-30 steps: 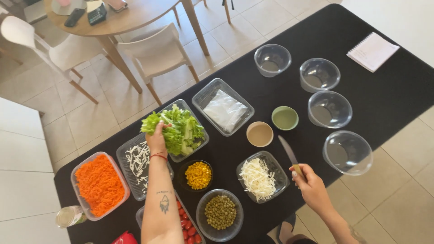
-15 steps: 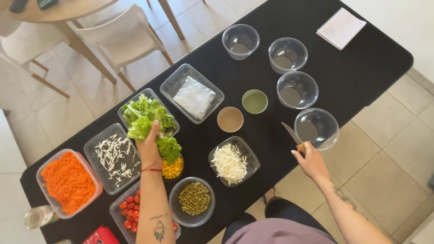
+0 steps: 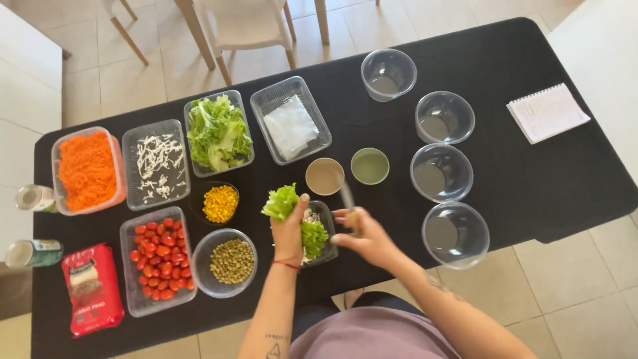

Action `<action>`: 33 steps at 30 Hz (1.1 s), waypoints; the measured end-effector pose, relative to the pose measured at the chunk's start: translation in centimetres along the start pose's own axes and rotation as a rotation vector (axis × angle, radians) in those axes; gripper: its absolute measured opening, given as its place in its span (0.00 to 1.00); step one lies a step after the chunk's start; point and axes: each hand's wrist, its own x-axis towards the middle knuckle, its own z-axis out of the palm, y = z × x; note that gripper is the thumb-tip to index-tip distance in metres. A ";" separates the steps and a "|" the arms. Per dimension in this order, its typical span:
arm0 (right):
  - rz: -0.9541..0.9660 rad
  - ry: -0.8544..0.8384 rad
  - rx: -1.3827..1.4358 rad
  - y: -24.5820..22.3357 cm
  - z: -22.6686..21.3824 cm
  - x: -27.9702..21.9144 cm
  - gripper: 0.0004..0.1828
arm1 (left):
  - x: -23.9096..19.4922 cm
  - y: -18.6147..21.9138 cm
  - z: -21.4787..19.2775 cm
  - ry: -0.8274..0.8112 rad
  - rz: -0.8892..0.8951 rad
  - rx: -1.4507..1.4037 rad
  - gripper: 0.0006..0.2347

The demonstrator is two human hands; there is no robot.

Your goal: The person prepares a salad by first washing a knife at the sink. They then return to a table with various pre-cut ingredients and use the knife to chop lettuce leaves into smaller pieces, placing them into a small bowl.

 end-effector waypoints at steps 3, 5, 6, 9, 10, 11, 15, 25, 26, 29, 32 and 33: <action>0.050 -0.096 -0.040 0.7 0.9 1.4 0.20 | -2.8 0.4 0.8 0.067 -0.055 -0.059 0.28; 0.049 -0.004 -0.180 2.0 -0.5 2.3 0.18 | -3.5 0.7 -0.1 0.092 -0.062 -0.053 0.29; 0.053 0.091 -0.321 2.7 -1.2 2.8 0.16 | -3.8 0.8 -0.6 0.115 -0.074 -0.048 0.29; 0.047 0.307 -0.598 8.4 -5.0 6.0 0.18 | -6.3 5.1 -1.0 0.238 -0.137 -0.247 0.23; 0.046 0.308 -0.596 8.6 -5.8 7.0 0.18 | -6.3 5.0 -1.1 0.237 -0.135 -0.245 0.23; 0.081 0.295 -0.605 8.8 -6.8 7.7 0.17 | -6.4 4.9 -1.3 0.243 -0.126 -0.271 0.21; 0.114 0.271 -0.730 9.6 -8.8 9.0 0.12 | -7.3 5.4 -1.0 0.214 -0.130 -0.261 0.20; 0.123 0.134 -0.771 10.2 -7.7 -2.3 0.13 | -7.5 2.4 -0.4 -0.063 -0.164 -0.240 0.12; 0.162 0.096 -0.752 10.0 -7.5 -2.7 0.13 | -7.6 2.4 0.1 -0.005 -0.217 -0.197 0.14; 0.200 0.039 -0.708 7.5 -7.0 -3.5 0.13 | -5.7 -1.5 0.2 0.002 -0.229 -0.180 0.16; 0.186 0.048 -0.657 4.0 -7.0 -4.1 0.14 | -5.0 -2.8 0.3 -0.087 -0.171 -0.144 0.12; 0.174 0.085 -0.632 2.8 -7.2 -4.3 0.16 | -5.1 -2.5 0.7 -0.133 -0.156 -0.083 0.10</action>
